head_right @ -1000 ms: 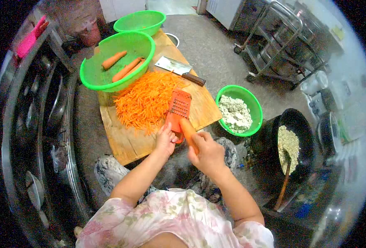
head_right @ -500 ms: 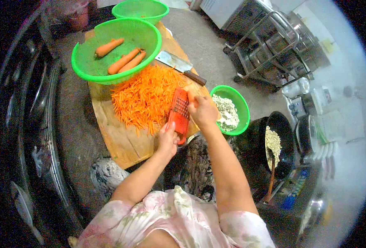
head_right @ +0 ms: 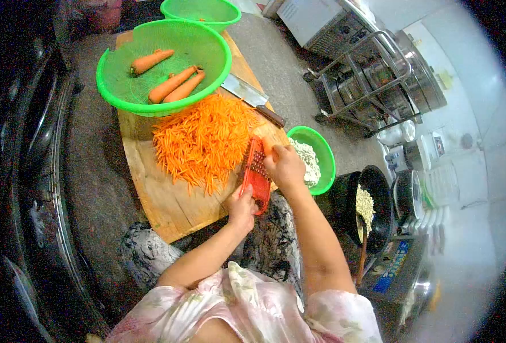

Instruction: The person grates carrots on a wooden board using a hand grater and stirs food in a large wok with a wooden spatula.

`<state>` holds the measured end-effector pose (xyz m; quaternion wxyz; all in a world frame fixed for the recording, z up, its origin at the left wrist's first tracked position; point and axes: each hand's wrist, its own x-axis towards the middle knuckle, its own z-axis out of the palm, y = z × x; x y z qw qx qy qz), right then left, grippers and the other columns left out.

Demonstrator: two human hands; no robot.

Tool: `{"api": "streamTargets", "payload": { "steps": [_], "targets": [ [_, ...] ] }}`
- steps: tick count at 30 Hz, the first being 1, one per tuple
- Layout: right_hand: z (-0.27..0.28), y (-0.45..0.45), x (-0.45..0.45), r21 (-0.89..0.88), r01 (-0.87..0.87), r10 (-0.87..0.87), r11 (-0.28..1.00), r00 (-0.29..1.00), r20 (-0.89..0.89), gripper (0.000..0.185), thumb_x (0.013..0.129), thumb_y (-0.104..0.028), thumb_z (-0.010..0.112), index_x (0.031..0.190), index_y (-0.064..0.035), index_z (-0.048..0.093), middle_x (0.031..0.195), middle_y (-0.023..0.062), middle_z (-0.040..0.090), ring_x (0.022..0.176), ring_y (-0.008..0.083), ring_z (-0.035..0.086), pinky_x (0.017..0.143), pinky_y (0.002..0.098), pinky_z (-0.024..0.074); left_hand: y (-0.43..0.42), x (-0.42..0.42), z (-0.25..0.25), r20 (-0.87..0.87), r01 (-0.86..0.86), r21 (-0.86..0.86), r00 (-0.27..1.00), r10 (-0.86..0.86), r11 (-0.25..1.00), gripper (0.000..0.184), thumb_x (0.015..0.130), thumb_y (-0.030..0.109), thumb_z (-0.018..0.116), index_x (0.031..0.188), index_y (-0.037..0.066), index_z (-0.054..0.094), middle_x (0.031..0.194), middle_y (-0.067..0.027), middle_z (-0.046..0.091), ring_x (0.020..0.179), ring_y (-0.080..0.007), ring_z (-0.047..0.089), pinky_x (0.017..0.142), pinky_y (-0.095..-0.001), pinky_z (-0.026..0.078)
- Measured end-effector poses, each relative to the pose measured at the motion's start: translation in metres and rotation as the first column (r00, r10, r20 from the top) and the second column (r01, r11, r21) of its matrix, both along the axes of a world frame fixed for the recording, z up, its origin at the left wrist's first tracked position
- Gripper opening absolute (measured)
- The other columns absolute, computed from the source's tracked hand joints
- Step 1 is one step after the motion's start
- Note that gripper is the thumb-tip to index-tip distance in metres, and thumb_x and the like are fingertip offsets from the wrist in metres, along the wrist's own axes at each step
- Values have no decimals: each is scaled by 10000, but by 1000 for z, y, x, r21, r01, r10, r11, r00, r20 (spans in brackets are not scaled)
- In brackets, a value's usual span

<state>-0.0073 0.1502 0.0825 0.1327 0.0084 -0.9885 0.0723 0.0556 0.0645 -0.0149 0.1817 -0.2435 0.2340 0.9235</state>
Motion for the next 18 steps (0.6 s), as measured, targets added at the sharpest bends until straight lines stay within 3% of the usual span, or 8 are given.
{"api": "streamTargets", "payload": {
  "steps": [3, 4, 5, 7, 11, 13, 18],
  "targets": [
    [31, 0, 45, -32, -74, 76, 997, 994, 80, 226, 706, -218, 601, 898, -101, 626, 868, 135, 578, 716, 307, 601, 634, 378, 500, 6, -10, 3, -35, -104, 10, 994, 104, 995, 225, 888, 171, 482, 1053, 33, 547, 717, 30, 542, 474, -38, 390, 412, -193, 304],
    [41, -5, 70, -49, -103, 108, 993, 990, 95, 227, 698, -198, 610, 902, -99, 627, 882, 138, 580, 714, 301, 607, 637, 370, 505, 2, -9, 6, -41, -68, 36, 997, 70, 997, 231, 891, 167, 475, 1068, 36, 544, 718, 42, 537, 472, -36, 386, 410, -194, 303],
    [55, -18, 89, -101, -155, 165, 983, 981, 105, 216, 697, -100, 597, 904, -43, 620, 820, 153, 577, 746, 288, 608, 671, 347, 491, 3, -10, 3, -42, -66, 25, 997, 67, 998, 229, 891, 168, 477, 1065, 35, 544, 716, 40, 537, 470, -37, 384, 407, -194, 302],
    [46, -23, 94, -30, -125, 128, 992, 981, 145, 218, 699, -135, 598, 899, -53, 624, 829, 147, 581, 753, 301, 603, 662, 361, 491, 4, -8, -3, -44, -57, -8, 997, 57, 998, 226, 890, 169, 480, 1060, 34, 543, 711, 36, 536, 465, -40, 380, 400, -196, 299],
    [-5, -9, 2, 46, 4, -8, 999, 997, 81, 222, 723, -199, 583, 897, -64, 610, 868, 152, 576, 749, 330, 588, 653, 394, 476, -2, -9, -1, 33, -40, 32, 999, 39, 999, 191, 884, 183, 492, 1015, 53, 539, 629, 46, 462, 425, -46, 334, 377, -201, 273],
    [0, -8, -3, 28, 23, -26, 999, 993, 113, 222, 726, -200, 579, 901, -66, 612, 867, 159, 573, 746, 332, 586, 661, 394, 474, -1, 0, 4, 52, -18, 5, 998, 18, 1000, 163, 877, 210, 503, 979, 86, 528, 558, 67, 367, 392, -48, 271, 367, -212, 250],
    [53, -21, 83, -71, -100, 110, 992, 982, 151, 202, 703, -171, 607, 872, -63, 625, 810, 168, 565, 711, 315, 589, 616, 367, 484, 3, -6, 4, 15, -37, -23, 999, 37, 999, 151, 880, 199, 492, 958, 82, 547, 556, 61, 395, 401, -47, 305, 373, -202, 267]
  ]
}}
